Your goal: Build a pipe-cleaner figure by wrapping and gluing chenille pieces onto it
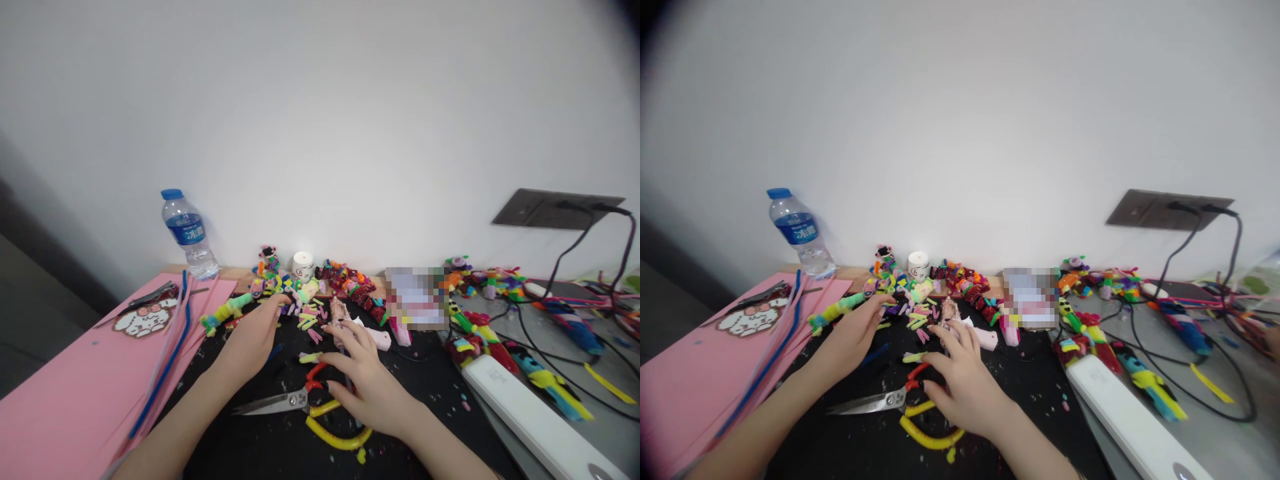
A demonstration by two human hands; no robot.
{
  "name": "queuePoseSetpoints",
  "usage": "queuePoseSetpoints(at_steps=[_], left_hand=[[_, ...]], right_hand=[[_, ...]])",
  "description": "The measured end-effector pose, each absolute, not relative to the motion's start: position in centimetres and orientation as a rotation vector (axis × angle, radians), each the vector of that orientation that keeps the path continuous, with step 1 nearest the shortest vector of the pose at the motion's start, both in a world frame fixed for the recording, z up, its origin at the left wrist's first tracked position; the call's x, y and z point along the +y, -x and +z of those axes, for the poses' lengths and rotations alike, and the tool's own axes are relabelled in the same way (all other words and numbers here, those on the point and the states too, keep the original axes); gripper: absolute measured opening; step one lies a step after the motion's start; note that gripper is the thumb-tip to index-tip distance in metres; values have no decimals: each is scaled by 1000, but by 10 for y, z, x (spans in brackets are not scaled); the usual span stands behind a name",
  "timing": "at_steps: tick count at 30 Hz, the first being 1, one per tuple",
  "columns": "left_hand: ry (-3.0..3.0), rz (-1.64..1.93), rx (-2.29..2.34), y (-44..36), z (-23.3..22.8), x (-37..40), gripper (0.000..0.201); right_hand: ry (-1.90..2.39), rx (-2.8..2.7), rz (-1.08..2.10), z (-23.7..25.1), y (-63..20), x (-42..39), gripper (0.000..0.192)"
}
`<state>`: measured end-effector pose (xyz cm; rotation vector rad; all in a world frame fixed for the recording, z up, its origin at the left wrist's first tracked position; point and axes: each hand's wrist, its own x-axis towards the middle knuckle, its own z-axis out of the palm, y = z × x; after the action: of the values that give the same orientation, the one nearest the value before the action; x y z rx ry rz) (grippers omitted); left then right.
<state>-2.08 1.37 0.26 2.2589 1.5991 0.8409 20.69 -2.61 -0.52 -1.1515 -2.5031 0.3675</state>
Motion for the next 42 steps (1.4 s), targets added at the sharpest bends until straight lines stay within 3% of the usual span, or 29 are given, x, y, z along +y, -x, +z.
queuePoseSetpoints(at_steps=[17,23,29,34,42], left_hand=[[-2385,233,1686,28,-5,9,10],[-2301,480,1579,24,-10,11,14],[-1790,892,1311,7,-9,11,11],[-1460,1007,1135,0,-10,7,11],[-1443,1054,1091,-16,-8,-6,11]], right_hand=[[1109,-2353,365,-6,-211,-24,23],[1073,-2294,327,-7,-212,-22,23],[981,-2164,322,-10,-211,-19,19],[928,-2116,350,-7,-209,-19,18],[918,-2183,471,-6,-203,-24,13]])
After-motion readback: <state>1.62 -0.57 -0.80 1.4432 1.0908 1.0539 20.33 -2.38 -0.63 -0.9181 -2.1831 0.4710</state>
